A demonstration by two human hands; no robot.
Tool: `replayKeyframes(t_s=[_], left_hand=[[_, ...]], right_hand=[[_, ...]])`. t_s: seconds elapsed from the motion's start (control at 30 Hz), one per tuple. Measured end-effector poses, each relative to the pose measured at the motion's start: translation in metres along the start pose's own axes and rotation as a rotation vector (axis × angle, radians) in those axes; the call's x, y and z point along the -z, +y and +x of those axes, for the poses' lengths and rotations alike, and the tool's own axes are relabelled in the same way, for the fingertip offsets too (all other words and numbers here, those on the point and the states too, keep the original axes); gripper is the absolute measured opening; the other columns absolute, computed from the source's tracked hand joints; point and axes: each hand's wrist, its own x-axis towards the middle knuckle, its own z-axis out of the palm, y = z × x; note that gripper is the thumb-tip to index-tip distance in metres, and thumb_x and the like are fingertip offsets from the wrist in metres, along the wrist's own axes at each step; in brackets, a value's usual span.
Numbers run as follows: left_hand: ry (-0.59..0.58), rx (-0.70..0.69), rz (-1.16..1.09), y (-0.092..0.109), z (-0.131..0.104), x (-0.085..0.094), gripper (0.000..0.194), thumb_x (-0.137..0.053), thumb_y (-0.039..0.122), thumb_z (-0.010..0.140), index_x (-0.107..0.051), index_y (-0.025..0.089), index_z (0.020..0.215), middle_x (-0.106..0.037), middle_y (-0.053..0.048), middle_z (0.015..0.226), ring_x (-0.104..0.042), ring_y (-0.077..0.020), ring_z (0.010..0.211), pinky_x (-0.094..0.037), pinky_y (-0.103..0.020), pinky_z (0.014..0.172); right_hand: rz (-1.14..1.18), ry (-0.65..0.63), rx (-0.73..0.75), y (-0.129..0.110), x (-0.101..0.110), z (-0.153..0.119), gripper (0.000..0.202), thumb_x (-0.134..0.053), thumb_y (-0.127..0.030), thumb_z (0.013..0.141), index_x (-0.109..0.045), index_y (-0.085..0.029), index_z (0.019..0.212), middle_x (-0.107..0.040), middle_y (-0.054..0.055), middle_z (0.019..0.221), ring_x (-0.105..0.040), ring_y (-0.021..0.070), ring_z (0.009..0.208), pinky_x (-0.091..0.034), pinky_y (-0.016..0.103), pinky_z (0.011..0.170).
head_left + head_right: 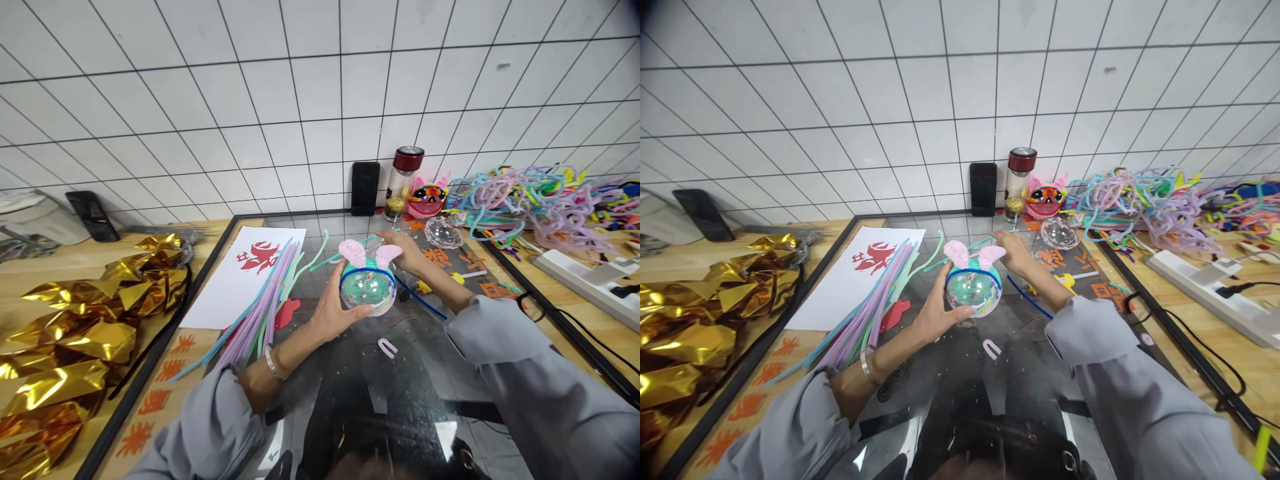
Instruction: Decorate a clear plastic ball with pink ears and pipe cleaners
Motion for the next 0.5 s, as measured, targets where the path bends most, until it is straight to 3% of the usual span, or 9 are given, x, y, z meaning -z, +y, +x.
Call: replayKeyframes(t_s=[0.17,0.3,0.5], left_hand=[[0.003,-0.01,-0.025,0.0,0.001,-0.001,0.115,-0.075,0.066,0.067,-0.022,0.013,0.154,-0.031,-0.021,0.161,-0.03,-0.039,0.149,-0.026,-0.054,0.123],[0.005,-0.024,-0.036,0.001,0.001,-0.001,0.112,-0.077,0.064,0.067,-0.025,0.014,0.153,-0.032,-0.021,0.16,-0.033,-0.038,0.147,-0.026,-0.054,0.123],[0.004,-0.007,-0.041,0.001,0.001,-0.002,0.112,-0.08,0.061,0.066,-0.026,0.015,0.153,-0.032,-0.021,0.16,-0.033,-0.0382,0.148,-0.026,-0.055,0.122]], right_hand=[[0.022,-0.024,0.016,0.013,-0.023,0.025,0.019,-0.057,-0.031,0.09,-0.07,-0.022,0.099,-0.074,0.013,0.11,-0.066,0.0319,0.1,-0.051,0.048,0.084],[0.018,-0.035,0.045,0.02,-0.027,0.027,0.007,-0.063,-0.028,0.085,-0.068,-0.026,0.08,-0.072,0.008,0.087,-0.065,0.031,0.09,-0.051,0.046,0.077],[0.0,-0.023,0.071,0.015,-0.017,0.018,0.033,-0.072,-0.021,0.078,-0.051,-0.025,0.053,-0.054,0.004,0.061,-0.059,0.0231,0.076,-0.046,0.037,0.07]])
